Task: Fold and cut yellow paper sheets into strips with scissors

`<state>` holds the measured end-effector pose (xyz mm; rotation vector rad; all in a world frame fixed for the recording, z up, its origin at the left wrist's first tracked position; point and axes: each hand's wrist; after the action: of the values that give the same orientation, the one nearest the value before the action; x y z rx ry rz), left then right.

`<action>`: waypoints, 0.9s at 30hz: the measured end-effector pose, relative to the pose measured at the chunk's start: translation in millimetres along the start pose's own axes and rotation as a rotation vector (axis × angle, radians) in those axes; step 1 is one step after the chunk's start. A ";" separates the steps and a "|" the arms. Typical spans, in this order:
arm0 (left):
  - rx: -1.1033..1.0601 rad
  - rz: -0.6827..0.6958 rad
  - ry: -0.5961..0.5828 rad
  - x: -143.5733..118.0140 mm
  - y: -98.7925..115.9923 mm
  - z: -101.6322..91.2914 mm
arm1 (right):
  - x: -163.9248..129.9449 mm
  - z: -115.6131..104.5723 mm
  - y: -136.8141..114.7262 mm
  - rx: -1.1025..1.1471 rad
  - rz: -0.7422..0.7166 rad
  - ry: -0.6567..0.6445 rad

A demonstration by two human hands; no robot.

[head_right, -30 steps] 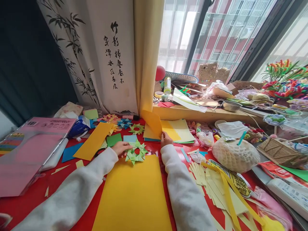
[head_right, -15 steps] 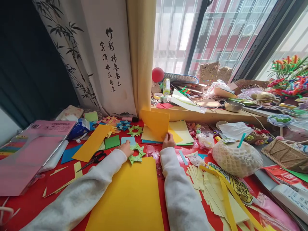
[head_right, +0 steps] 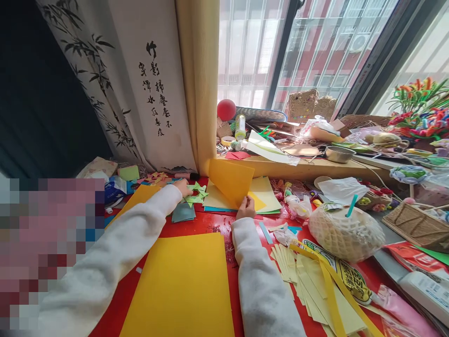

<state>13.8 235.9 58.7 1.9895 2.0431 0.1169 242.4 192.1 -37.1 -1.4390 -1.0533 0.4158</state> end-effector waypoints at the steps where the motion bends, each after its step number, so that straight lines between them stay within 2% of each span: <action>1: 0.000 -0.027 -0.002 11.9 -1.1 -1.9 | -0.1 -0.6 -0.2 0.001 -0.004 -0.002; 5: -0.017 -0.082 0.017 40.7 -8.3 4.1 | 0.8 -1.5 0.9 0.007 -0.024 -0.002; 9: -0.034 -0.045 0.053 44.5 -18.3 14.3 | 2.4 -0.6 2.5 0.018 -0.023 0.008; 12: -0.007 0.014 0.090 42.6 -22.6 12.9 | 3.2 0.1 2.7 0.021 0.000 0.010; 15: 0.053 0.105 0.130 41.0 -19.1 9.5 | 3.8 0.9 2.4 0.019 0.025 0.015; 17: 0.098 0.223 0.134 39.9 -12.3 12.4 | 4.0 1.6 2.1 0.020 0.034 0.026; 21: 0.184 0.457 0.058 41.6 2.4 33.3 | 3.8 3.4 1.1 0.028 0.036 0.052; 24: 0.238 0.499 0.026 49.7 7.1 49.4 | 3.3 4.4 0.6 0.034 0.026 0.073; 27: 0.277 0.515 0.020 58.2 5.9 56.9 | 3.0 4.4 0.5 0.031 0.007 0.091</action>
<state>33.8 285.8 -2.8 2.6574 1.5768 -0.0454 240.7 197.2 -37.5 -1.4213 -0.9649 0.3667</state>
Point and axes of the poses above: each hand's wrist, its own x-axis towards the middle knuckle, its own z-axis out of the palm, y = z × x, and after that the axes turned 6 degrees about -y, right-handed
